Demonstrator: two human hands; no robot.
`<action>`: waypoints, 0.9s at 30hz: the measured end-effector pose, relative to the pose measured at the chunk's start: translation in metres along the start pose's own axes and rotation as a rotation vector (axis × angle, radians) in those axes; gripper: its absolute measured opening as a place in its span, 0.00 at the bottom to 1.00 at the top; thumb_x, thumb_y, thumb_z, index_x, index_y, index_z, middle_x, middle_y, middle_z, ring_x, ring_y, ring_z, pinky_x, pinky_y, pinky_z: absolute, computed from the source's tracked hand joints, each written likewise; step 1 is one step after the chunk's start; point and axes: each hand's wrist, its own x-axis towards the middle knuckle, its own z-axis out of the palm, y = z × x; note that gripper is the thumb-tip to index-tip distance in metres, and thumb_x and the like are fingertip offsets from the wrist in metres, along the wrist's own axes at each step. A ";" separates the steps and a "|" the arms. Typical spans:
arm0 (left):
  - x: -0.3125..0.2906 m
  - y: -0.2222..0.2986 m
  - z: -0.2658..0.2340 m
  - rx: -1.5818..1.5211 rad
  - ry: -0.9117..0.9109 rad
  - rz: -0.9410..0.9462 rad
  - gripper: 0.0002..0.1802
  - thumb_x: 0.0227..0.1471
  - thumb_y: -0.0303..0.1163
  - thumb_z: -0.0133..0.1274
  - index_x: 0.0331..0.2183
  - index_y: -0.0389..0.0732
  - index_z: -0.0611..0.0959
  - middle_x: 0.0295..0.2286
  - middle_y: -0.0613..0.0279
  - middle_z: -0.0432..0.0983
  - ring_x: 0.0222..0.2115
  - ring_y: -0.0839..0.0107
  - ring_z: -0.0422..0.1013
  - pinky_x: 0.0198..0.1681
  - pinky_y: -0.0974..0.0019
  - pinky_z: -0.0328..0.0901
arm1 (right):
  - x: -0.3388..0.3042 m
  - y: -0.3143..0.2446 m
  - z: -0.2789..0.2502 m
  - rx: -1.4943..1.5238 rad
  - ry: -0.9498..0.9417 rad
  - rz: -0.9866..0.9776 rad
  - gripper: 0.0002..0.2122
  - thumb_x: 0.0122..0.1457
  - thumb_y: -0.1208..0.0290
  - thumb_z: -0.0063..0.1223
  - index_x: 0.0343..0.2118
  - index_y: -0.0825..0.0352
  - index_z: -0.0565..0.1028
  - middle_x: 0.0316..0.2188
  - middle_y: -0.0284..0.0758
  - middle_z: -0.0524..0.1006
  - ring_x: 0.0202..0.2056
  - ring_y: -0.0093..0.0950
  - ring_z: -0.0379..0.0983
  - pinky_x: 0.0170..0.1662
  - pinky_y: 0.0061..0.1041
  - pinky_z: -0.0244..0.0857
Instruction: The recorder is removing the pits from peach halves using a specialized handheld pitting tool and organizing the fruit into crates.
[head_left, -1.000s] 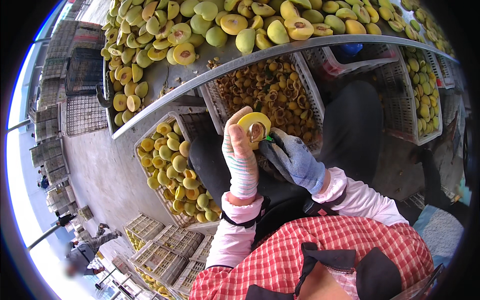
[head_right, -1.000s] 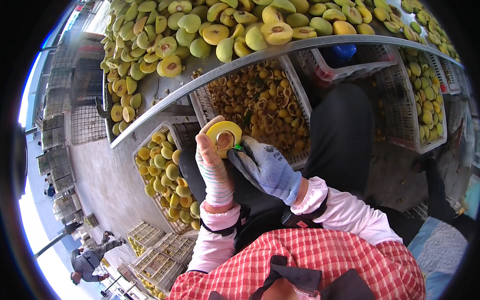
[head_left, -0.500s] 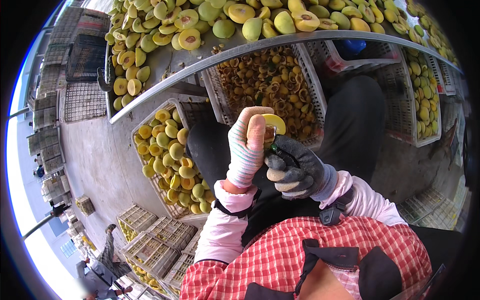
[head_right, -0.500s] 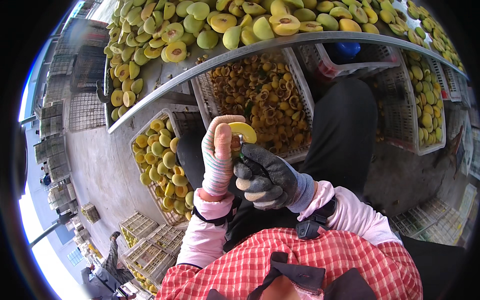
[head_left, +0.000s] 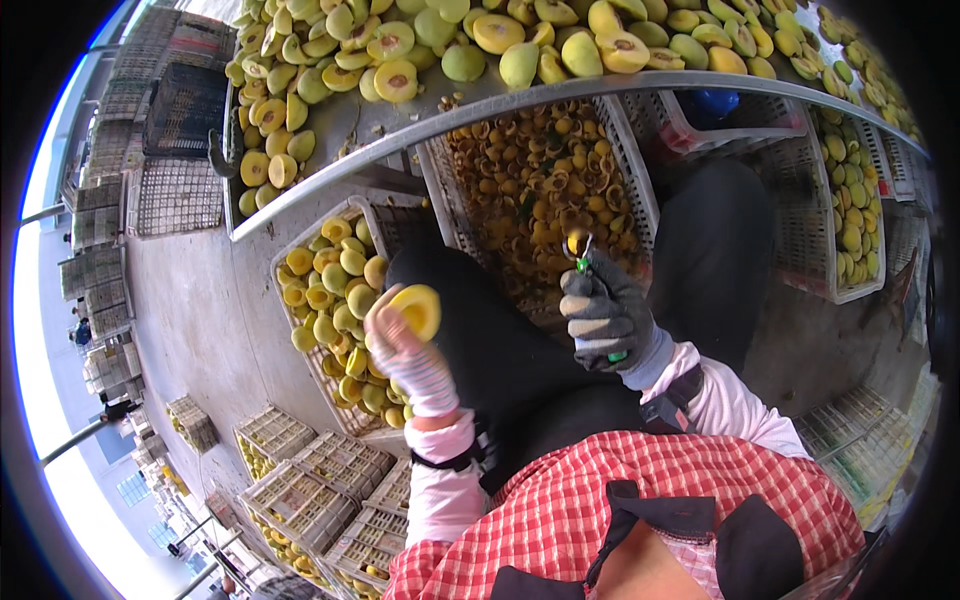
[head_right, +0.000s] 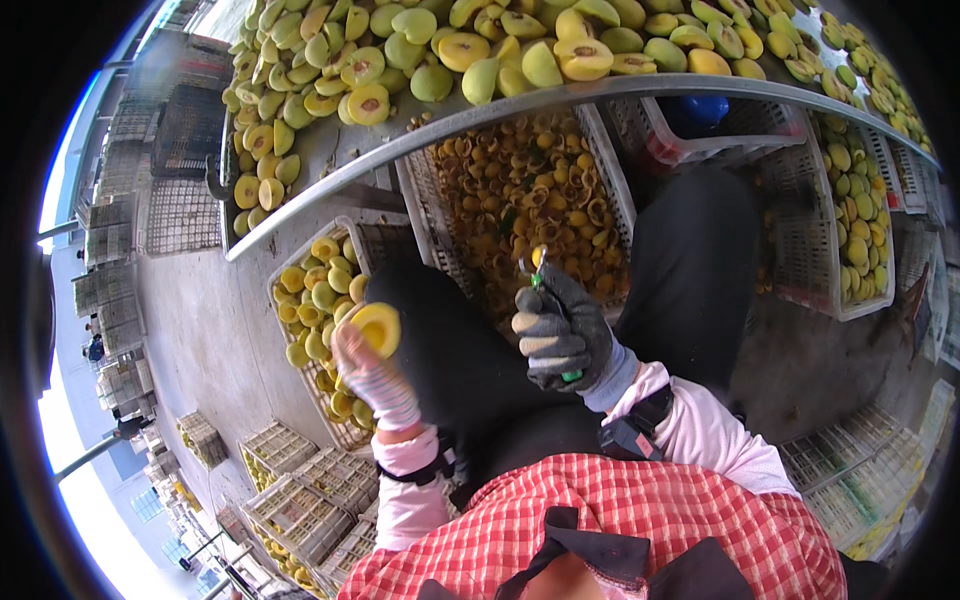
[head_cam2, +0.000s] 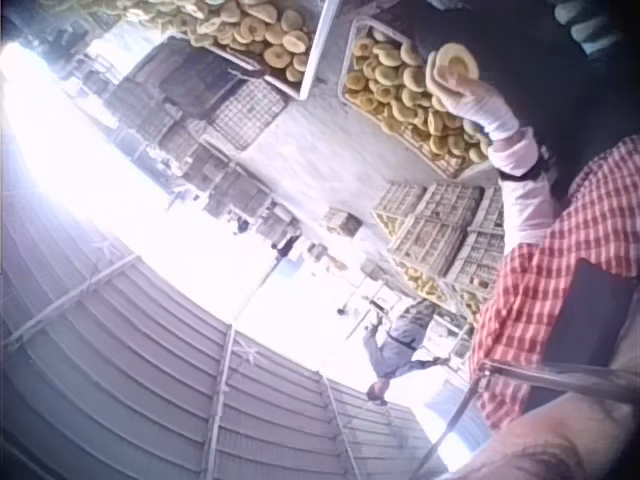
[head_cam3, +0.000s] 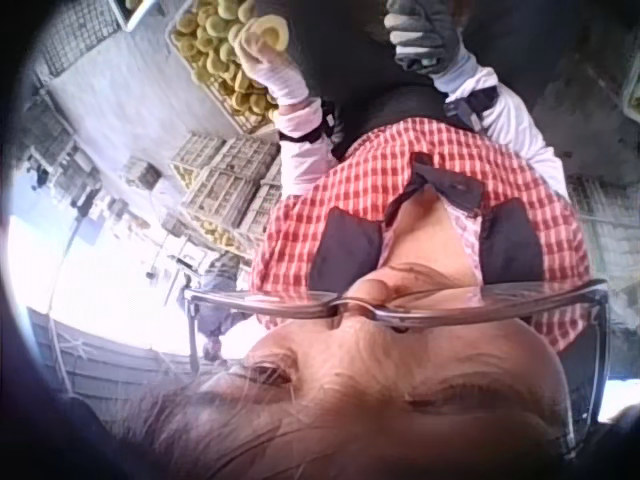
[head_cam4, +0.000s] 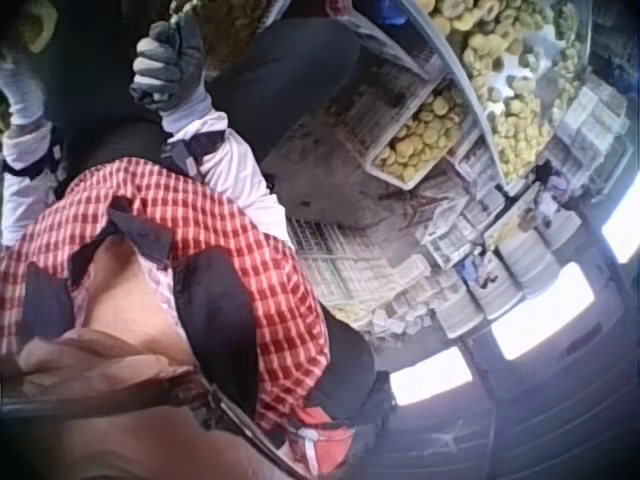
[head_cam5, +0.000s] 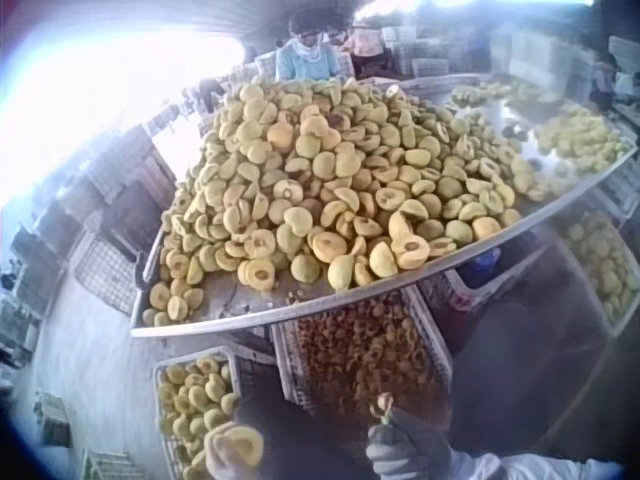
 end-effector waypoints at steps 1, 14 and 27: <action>0.012 -0.013 -0.031 -0.078 0.140 -0.137 0.19 0.61 0.42 0.44 0.38 0.34 0.78 0.29 0.59 0.75 0.29 0.73 0.70 0.35 0.70 0.68 | 0.000 0.006 -0.001 0.003 0.081 -0.013 0.22 0.66 0.52 0.33 0.44 0.68 0.71 0.17 0.27 0.59 0.14 0.17 0.56 0.13 0.14 0.54; 0.236 0.041 0.159 0.863 -0.358 0.316 0.37 0.40 0.52 0.61 0.49 0.40 0.73 0.45 0.45 0.72 0.47 0.52 0.69 0.47 0.57 0.65 | -0.002 -0.014 0.002 -0.306 0.793 -0.040 0.15 0.63 0.61 0.46 0.50 0.61 0.69 0.23 0.29 0.69 0.17 0.14 0.55 0.17 0.11 0.50; 0.053 0.060 0.107 -0.387 -0.533 -0.353 0.20 0.53 0.41 0.53 0.42 0.37 0.75 0.34 0.64 0.73 0.34 0.76 0.68 0.41 0.71 0.64 | 0.070 -0.010 0.075 -0.991 0.789 -0.269 0.14 0.63 0.56 0.46 0.35 0.63 0.70 0.16 0.25 0.68 0.12 0.12 0.57 0.13 0.11 0.48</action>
